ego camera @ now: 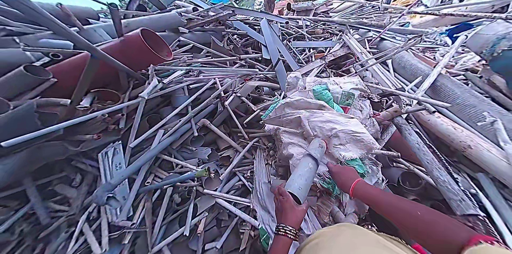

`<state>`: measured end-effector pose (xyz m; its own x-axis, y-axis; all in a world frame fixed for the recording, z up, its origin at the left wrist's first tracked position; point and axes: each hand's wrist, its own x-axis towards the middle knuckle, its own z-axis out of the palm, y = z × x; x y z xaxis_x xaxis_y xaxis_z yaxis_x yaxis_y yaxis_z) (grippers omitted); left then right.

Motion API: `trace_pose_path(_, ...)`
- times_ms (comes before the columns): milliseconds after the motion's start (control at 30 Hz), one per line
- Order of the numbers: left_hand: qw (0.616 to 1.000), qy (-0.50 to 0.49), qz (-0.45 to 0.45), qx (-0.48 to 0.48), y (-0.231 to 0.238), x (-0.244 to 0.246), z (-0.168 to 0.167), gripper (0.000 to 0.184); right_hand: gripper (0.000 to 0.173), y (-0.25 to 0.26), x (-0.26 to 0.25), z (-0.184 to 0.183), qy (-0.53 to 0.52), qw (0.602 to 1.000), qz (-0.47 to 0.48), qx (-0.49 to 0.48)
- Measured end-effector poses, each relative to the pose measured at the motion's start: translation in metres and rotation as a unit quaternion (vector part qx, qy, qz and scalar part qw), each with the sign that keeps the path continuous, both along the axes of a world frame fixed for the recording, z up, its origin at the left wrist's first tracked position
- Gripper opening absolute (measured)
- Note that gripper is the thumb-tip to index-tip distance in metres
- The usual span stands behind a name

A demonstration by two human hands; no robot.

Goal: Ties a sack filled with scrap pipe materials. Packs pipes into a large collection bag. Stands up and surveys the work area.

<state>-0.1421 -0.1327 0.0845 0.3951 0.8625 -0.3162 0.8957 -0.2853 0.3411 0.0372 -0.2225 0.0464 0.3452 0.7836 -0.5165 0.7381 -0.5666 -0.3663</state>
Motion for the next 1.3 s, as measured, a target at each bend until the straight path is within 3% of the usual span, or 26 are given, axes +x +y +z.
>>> trace_pose_path(167,1.000,0.013,0.007,0.003,0.003,0.001,0.003,0.106,0.035,-0.008,-0.011,0.005,0.025,0.999,0.024,0.037)
trace_pose_path(233,1.000,0.020,0.003,0.003,-0.001,0.002,0.002,0.106,0.035,-0.003,0.000,-0.004,0.017,1.000,-0.017,0.010)
trace_pose_path(367,1.000,0.006,0.007,0.008,0.001,0.000,0.000,0.106,0.034,-0.009,-0.016,0.006,0.036,0.998,0.032,0.033)
trace_pose_path(500,1.000,-0.013,0.019,-0.017,0.003,-0.004,-0.004,0.105,0.037,-0.002,-0.003,-0.008,0.031,0.999,-0.022,0.000)
trace_pose_path(767,0.999,-0.007,0.030,-0.032,0.011,-0.011,-0.009,0.107,0.035,0.000,-0.020,-0.009,0.043,0.999,0.016,0.014)
trace_pose_path(833,0.999,-0.024,0.032,-0.037,0.018,-0.013,-0.012,0.107,0.035,0.000,-0.025,-0.006,0.053,0.997,0.036,0.032)
trace_pose_path(933,0.995,-0.065,0.046,-0.060,0.022,-0.018,-0.021,0.109,0.037,0.009,-0.009,-0.016,0.045,0.999,-0.016,-0.003)
trace_pose_path(1067,0.985,-0.127,0.076,-0.092,0.028,-0.022,-0.030,0.109,0.035,0.002,-0.022,-0.013,0.059,0.997,0.032,0.032)
trace_pose_path(1200,0.985,-0.117,0.076,-0.099,0.026,-0.023,-0.031,0.109,0.037,0.015,0.009,-0.034,0.021,0.999,-0.048,-0.013)
trace_pose_path(1300,0.983,-0.134,0.079,-0.100,0.032,-0.024,-0.034,0.107,0.037,0.012,0.004,-0.030,0.034,0.999,0.019,0.023)
